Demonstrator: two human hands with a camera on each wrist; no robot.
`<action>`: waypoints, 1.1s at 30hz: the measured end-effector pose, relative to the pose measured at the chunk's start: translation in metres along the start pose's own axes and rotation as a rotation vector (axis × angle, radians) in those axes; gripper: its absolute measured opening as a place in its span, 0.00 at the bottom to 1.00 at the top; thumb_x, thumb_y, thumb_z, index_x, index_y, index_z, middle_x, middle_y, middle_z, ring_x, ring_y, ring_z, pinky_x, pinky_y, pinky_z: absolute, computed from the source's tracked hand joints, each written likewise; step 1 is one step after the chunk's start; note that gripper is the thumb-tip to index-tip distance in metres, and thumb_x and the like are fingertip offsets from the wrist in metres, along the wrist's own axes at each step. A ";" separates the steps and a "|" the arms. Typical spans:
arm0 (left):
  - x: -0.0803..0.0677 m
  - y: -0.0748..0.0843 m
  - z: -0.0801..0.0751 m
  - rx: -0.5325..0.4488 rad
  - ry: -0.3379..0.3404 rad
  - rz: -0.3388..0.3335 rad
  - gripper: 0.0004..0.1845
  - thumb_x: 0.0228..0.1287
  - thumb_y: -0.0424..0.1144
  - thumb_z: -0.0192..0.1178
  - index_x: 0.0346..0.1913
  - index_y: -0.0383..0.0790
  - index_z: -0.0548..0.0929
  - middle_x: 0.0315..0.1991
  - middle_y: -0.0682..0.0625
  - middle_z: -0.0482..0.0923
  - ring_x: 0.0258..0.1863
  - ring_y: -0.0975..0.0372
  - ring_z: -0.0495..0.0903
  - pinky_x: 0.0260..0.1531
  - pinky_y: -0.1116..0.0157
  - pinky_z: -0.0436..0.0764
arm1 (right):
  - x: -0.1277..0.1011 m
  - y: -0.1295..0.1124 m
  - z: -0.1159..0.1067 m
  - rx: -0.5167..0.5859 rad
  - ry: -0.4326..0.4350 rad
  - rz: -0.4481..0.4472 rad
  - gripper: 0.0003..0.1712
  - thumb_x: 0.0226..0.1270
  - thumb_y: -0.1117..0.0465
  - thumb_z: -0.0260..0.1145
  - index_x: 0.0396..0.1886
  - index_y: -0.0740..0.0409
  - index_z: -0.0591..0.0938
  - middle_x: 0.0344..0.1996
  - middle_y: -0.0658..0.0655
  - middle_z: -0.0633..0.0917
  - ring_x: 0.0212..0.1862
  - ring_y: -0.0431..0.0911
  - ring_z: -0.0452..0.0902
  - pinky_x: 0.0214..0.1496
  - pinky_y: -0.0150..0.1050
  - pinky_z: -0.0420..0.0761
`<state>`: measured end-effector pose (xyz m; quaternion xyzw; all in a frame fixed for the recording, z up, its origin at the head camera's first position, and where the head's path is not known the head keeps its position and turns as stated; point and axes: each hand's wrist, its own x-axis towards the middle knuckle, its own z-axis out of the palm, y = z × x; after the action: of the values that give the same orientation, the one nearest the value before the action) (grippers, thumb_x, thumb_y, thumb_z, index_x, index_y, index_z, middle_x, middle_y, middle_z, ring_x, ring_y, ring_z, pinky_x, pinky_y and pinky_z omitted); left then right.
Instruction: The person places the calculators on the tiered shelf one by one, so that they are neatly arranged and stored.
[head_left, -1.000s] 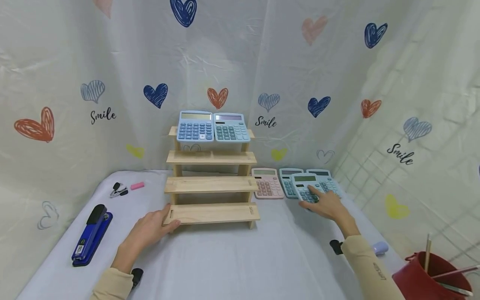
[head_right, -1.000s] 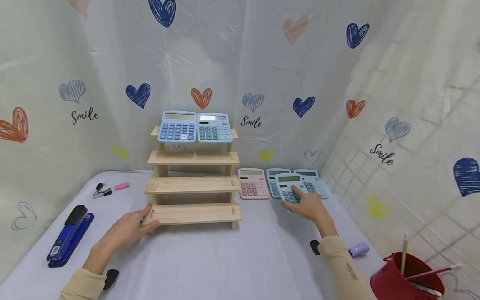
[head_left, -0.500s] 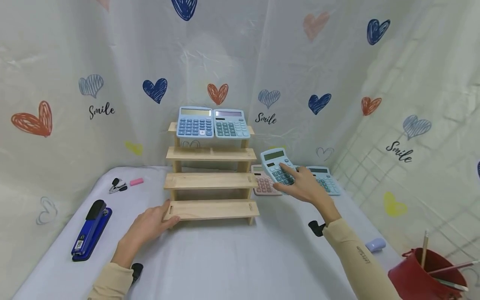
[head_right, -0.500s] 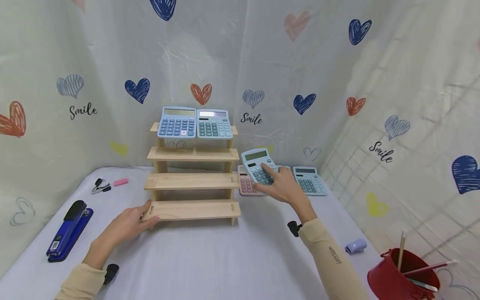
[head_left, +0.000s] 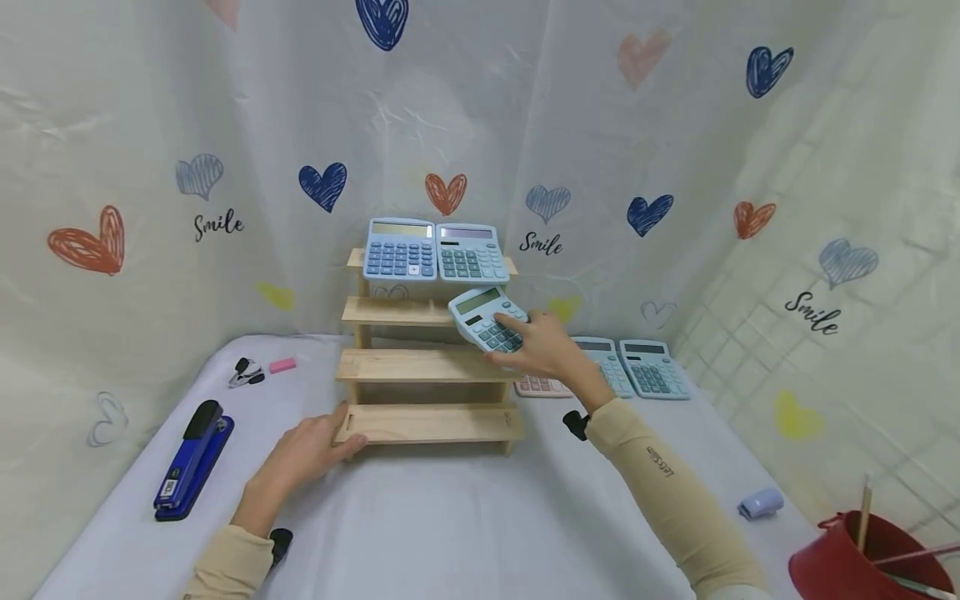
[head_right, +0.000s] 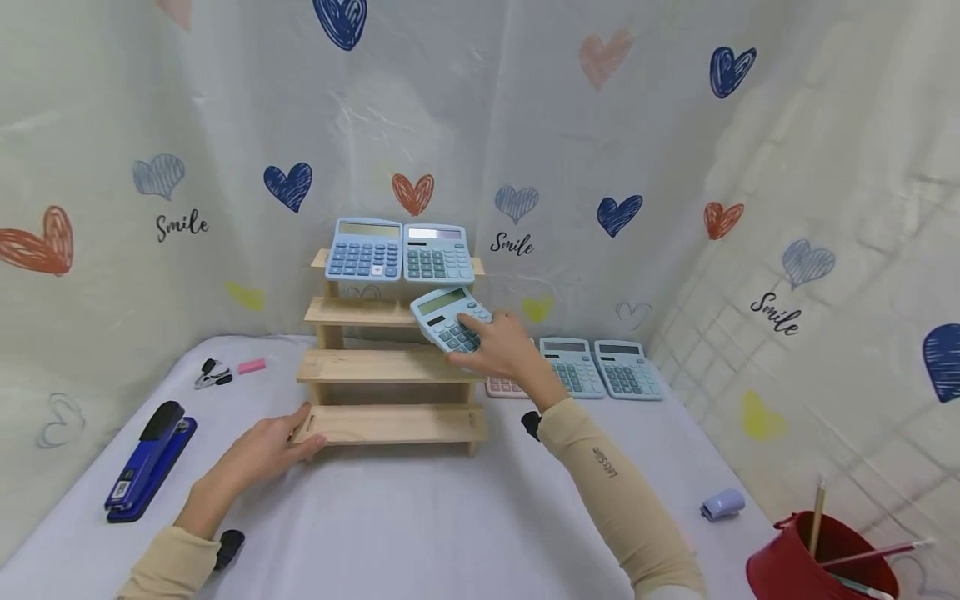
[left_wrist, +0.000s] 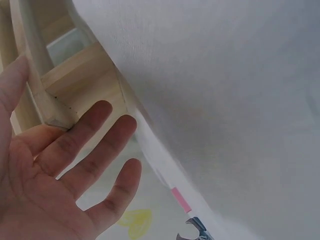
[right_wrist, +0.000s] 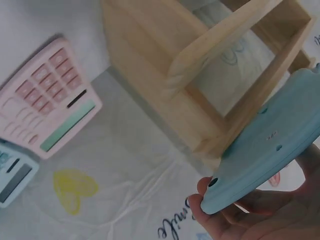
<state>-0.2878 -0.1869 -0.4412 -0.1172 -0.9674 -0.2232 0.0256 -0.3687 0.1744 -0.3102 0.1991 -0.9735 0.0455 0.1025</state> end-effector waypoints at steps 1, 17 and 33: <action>0.000 0.000 0.001 0.000 0.002 -0.003 0.44 0.68 0.58 0.61 0.73 0.27 0.64 0.53 0.30 0.82 0.34 0.55 0.76 0.32 0.54 0.77 | 0.004 -0.003 0.002 -0.005 -0.004 0.005 0.47 0.60 0.28 0.61 0.76 0.42 0.68 0.64 0.79 0.71 0.62 0.66 0.70 0.63 0.60 0.73; -0.001 -0.002 0.002 0.011 0.021 -0.001 0.43 0.69 0.58 0.60 0.73 0.28 0.64 0.56 0.30 0.81 0.37 0.54 0.79 0.37 0.49 0.79 | 0.046 -0.059 0.023 0.026 0.050 0.122 0.52 0.59 0.17 0.50 0.77 0.39 0.66 0.73 0.76 0.64 0.67 0.69 0.65 0.68 0.61 0.68; 0.000 -0.002 0.002 -0.002 0.010 -0.019 0.43 0.68 0.58 0.61 0.73 0.28 0.64 0.52 0.33 0.83 0.35 0.55 0.76 0.33 0.55 0.75 | 0.068 -0.108 0.037 0.050 0.074 0.004 0.44 0.66 0.27 0.57 0.76 0.40 0.67 0.61 0.73 0.72 0.57 0.57 0.63 0.52 0.47 0.77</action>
<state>-0.2883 -0.1877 -0.4439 -0.1072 -0.9680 -0.2250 0.0282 -0.3939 0.0451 -0.3267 0.1979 -0.9680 0.0773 0.1333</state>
